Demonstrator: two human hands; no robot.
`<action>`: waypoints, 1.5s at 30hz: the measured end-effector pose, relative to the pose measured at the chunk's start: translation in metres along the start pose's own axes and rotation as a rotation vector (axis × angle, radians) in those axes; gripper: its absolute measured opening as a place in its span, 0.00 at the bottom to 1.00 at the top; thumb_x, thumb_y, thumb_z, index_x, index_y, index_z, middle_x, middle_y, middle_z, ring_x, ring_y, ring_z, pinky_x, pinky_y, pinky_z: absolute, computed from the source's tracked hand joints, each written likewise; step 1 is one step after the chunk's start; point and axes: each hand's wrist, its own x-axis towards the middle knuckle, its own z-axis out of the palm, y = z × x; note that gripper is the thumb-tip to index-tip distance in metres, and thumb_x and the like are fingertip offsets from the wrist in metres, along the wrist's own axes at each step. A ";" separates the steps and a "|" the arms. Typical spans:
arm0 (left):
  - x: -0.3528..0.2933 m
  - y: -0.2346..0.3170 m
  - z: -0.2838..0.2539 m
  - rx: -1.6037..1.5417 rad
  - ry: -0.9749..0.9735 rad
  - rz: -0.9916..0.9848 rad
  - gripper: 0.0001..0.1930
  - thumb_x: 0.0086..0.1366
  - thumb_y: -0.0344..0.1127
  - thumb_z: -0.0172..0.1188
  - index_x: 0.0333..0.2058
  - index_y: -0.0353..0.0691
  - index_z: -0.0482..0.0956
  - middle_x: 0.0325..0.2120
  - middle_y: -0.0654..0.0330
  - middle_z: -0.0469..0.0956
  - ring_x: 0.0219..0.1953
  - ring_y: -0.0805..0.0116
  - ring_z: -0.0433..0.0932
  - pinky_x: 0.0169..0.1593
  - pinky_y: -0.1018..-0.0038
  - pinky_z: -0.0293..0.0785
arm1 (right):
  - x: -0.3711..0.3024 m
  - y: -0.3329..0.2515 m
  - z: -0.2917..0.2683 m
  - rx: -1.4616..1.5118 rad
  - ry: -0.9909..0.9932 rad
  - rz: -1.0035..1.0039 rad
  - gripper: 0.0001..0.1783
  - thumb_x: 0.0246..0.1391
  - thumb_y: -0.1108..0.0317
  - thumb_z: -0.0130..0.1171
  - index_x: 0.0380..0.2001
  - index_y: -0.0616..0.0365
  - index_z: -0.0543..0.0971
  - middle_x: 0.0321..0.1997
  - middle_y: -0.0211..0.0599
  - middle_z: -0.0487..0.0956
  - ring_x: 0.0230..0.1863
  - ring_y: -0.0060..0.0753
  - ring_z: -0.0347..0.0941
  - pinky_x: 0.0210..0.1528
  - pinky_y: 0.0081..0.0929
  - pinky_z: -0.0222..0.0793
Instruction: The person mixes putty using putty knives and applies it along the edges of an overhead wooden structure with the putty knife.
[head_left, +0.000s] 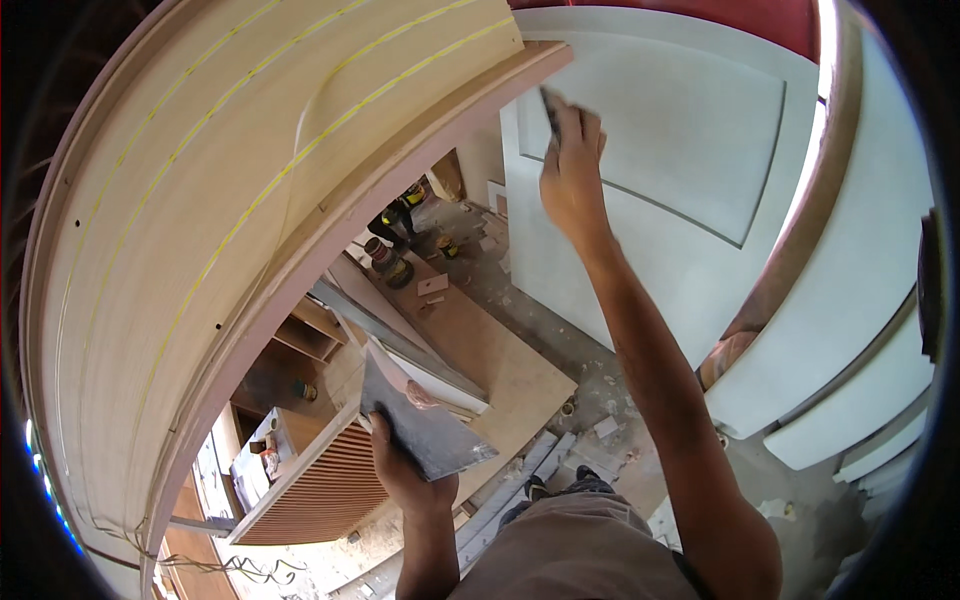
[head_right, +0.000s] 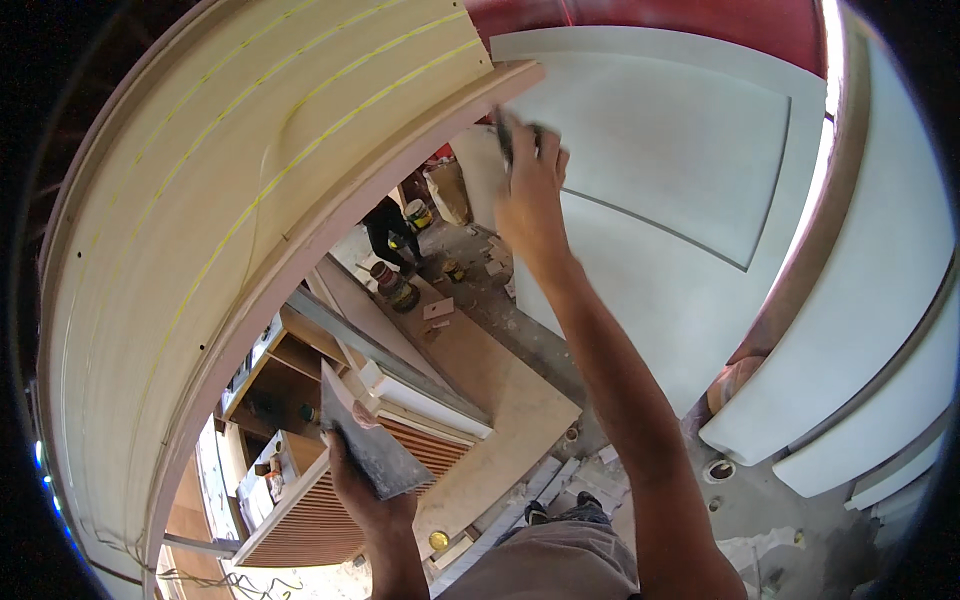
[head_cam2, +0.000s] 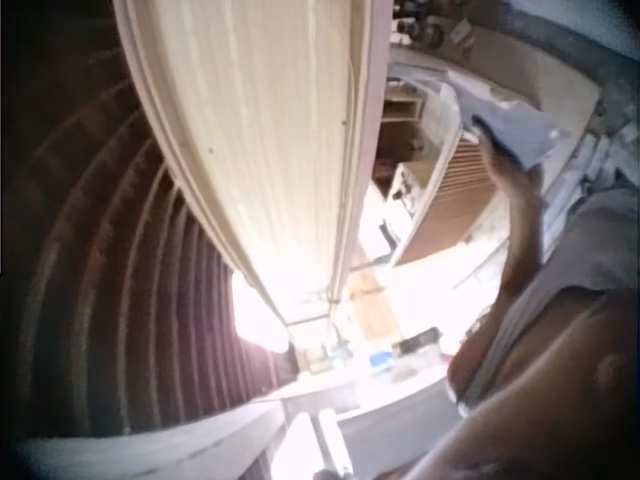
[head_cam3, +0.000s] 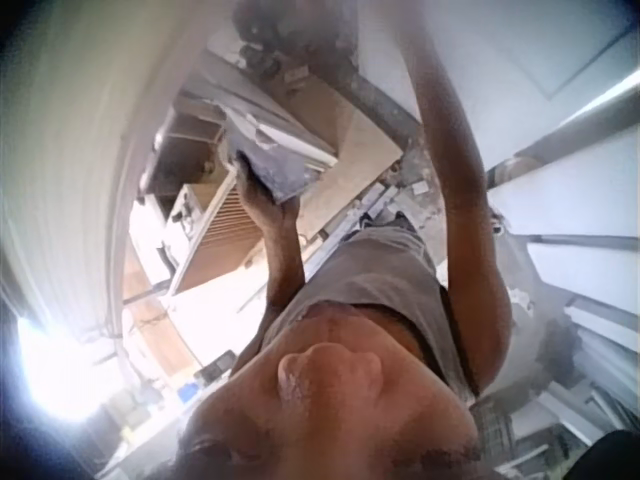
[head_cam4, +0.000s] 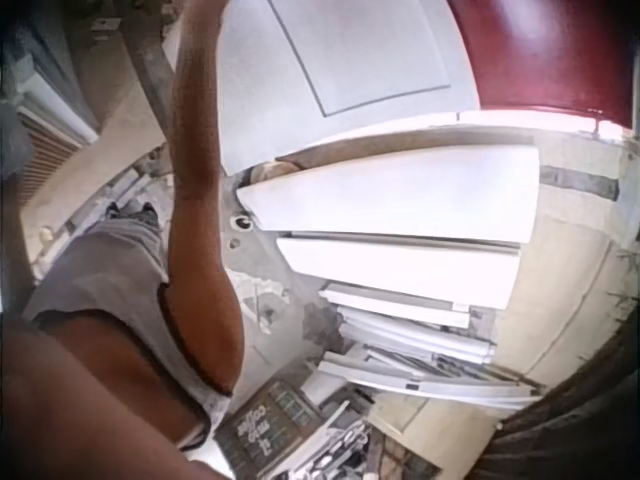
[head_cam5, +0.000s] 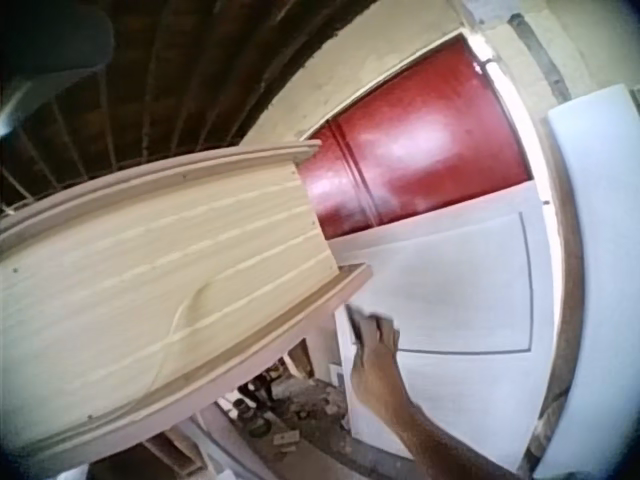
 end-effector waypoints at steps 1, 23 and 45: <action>0.000 0.000 -0.012 -0.002 -0.044 -0.036 0.26 0.71 0.52 0.49 0.59 0.40 0.64 0.47 0.59 0.74 0.48 0.68 0.75 0.50 0.71 0.74 | 0.014 -0.001 0.006 0.015 0.099 0.029 0.37 0.48 0.87 0.46 0.64 0.53 0.65 0.56 0.51 0.64 0.55 0.57 0.60 0.60 0.47 0.56; 0.008 0.006 -0.086 -0.336 -0.167 -0.197 0.19 0.74 0.46 0.43 0.57 0.45 0.68 0.48 0.61 0.76 0.48 0.72 0.77 0.46 0.71 0.78 | -0.119 -0.163 -0.012 0.371 -0.637 -0.091 0.36 0.47 0.76 0.60 0.63 0.49 0.67 0.59 0.44 0.65 0.60 0.53 0.60 0.63 0.49 0.55; 0.041 -0.076 -0.042 -0.093 0.038 -0.356 0.19 0.72 0.49 0.46 0.52 0.44 0.70 0.40 0.61 0.80 0.36 0.68 0.82 0.27 0.72 0.78 | 0.074 -0.023 -0.029 -0.417 -0.675 -0.708 0.22 0.52 0.83 0.47 0.50 0.55 0.75 0.55 0.38 0.72 0.61 0.45 0.65 0.56 0.43 0.66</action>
